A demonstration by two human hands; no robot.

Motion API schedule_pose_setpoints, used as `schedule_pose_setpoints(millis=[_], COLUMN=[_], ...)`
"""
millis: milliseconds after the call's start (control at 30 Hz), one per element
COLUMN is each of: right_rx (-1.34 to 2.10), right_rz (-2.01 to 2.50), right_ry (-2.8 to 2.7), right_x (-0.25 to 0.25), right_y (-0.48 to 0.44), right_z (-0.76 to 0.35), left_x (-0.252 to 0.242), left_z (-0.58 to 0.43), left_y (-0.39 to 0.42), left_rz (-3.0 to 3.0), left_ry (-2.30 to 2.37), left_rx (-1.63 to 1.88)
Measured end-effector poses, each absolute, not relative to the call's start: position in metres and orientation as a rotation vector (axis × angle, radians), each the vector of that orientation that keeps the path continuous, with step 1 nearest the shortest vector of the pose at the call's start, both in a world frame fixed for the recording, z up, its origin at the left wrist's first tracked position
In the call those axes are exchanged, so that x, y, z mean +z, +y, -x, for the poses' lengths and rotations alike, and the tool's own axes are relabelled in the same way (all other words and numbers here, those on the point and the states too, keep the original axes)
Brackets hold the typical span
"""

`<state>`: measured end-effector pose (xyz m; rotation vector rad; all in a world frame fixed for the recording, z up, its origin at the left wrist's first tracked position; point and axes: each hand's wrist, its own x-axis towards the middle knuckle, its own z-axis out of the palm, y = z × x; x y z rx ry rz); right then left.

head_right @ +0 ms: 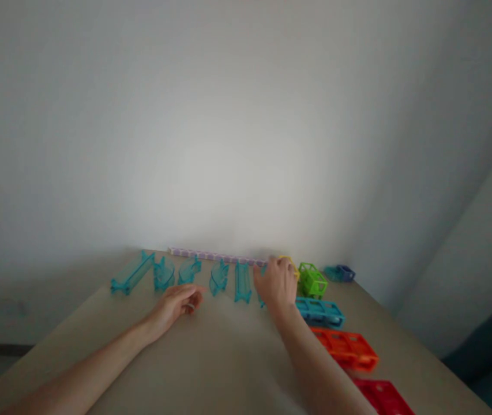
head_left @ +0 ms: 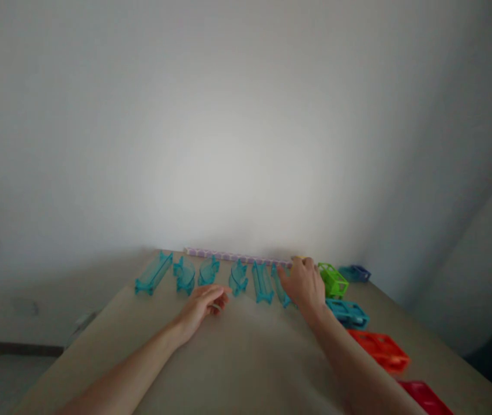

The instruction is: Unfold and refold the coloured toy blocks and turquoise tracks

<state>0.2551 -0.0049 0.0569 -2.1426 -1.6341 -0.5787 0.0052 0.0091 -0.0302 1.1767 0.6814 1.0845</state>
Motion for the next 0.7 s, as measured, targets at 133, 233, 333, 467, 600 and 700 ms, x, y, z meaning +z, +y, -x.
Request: schedule_pose_setpoints(millis=[133,233,333,467,600,700], right_rx=[-0.532,-0.376,-0.274,-0.206,-0.136,-0.109], right_rz=[2.200,2.262,2.224,2.160,2.077,2.060], right_ry=[-1.516,-1.509,-1.559,-1.586,-1.630,-1.628], right_x=[0.013,-0.009,-0.014,-0.013,-0.014,-0.013], right_y=[-0.018,-0.012,-0.005,0.000,0.001,-0.001], right_z=[-0.232,-0.227,-0.226,-0.224,-0.223,-0.223], left_x=[-0.030,-0.029,-0.028,-0.028,-0.028,-0.028], left_z=[-0.005,-0.005,-0.006,-0.006,-0.007,-0.007], left_y=[0.009,0.007,0.006,0.006,0.007,0.006], left_rz=[-1.202,-1.221,-1.222,-1.226,-1.244,-1.259], left_ry=[0.696,0.692,0.702,0.699,0.699,0.696], left_rx=[1.079,1.081,1.083,1.074,1.067,1.060])
